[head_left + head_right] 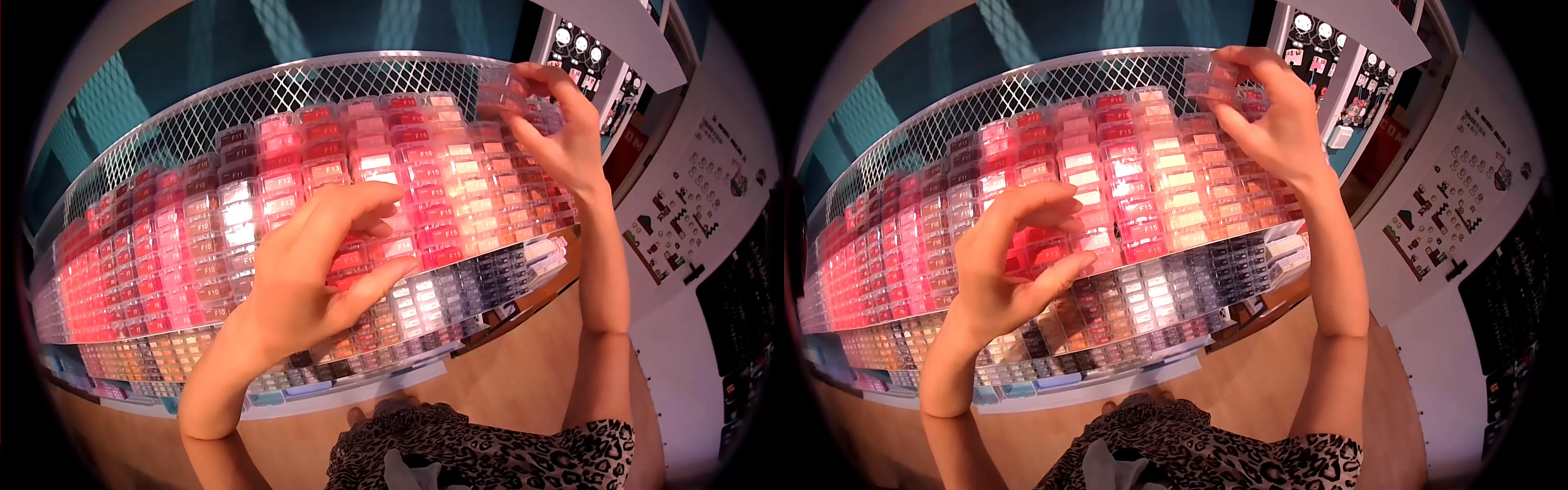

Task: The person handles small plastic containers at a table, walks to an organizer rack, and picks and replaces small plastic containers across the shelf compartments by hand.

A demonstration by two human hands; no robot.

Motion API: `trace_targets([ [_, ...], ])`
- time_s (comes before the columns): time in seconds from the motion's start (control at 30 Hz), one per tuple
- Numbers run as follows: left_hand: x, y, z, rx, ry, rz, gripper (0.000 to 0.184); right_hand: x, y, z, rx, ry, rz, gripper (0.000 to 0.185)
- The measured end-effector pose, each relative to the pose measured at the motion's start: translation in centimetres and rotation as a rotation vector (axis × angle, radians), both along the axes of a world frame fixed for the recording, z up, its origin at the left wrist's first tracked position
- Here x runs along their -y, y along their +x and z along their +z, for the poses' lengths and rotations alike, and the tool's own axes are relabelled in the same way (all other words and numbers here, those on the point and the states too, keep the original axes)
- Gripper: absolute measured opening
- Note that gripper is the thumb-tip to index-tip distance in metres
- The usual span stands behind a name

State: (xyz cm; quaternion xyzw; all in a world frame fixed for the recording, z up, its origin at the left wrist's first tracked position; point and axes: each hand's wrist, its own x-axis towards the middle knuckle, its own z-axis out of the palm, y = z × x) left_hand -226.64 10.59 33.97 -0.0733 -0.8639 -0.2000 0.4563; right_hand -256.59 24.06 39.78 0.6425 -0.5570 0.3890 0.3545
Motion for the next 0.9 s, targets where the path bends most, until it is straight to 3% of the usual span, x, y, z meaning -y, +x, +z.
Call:
trace_targets([
  [0.17,0.0,0.1,-0.1,0.002,0.006,-0.006,0.052,0.7,0.0,0.7,0.167,0.228,0.03,0.043],
  [0.27,0.0,0.2,0.0,0.009,-0.004,-0.001,0.051,0.8,-0.8,1.7,-0.138,0.319,-0.101,0.043],
  [0.37,0.0,0.2,0.0,0.013,0.007,0.002,0.05,1.4,-1.5,2.2,-0.152,0.461,-0.085,0.04],
  [0.47,-0.1,0.2,0.0,0.009,0.008,0.007,0.049,2.0,-2.0,1.8,0.027,0.514,0.028,0.037],
  [0.5,-0.1,0.2,0.1,0.005,0.003,0.012,0.049,2.1,-2.6,2.0,-0.15,0.462,0.019,0.036],
  [0.6,-0.2,0.0,-0.1,-0.017,0.014,0.017,0.047,0.7,-2.6,2.2,0.253,0.361,0.056,0.038],
  [0.63,-0.2,0.0,-0.1,-0.016,0.015,0.013,0.047,0.5,-3.9,2.5,0.117,0.345,-0.014,0.039],
  [0.77,-0.2,-0.1,-0.1,-0.022,0.026,-0.005,0.046,-0.4,-5.1,1.9,0.246,0.614,-0.119,0.04],
  [0.9,-0.1,0.0,0.0,-0.022,-0.009,0.015,0.043,-0.4,-4.7,0.7,0.198,0.368,-0.056,0.041],
])
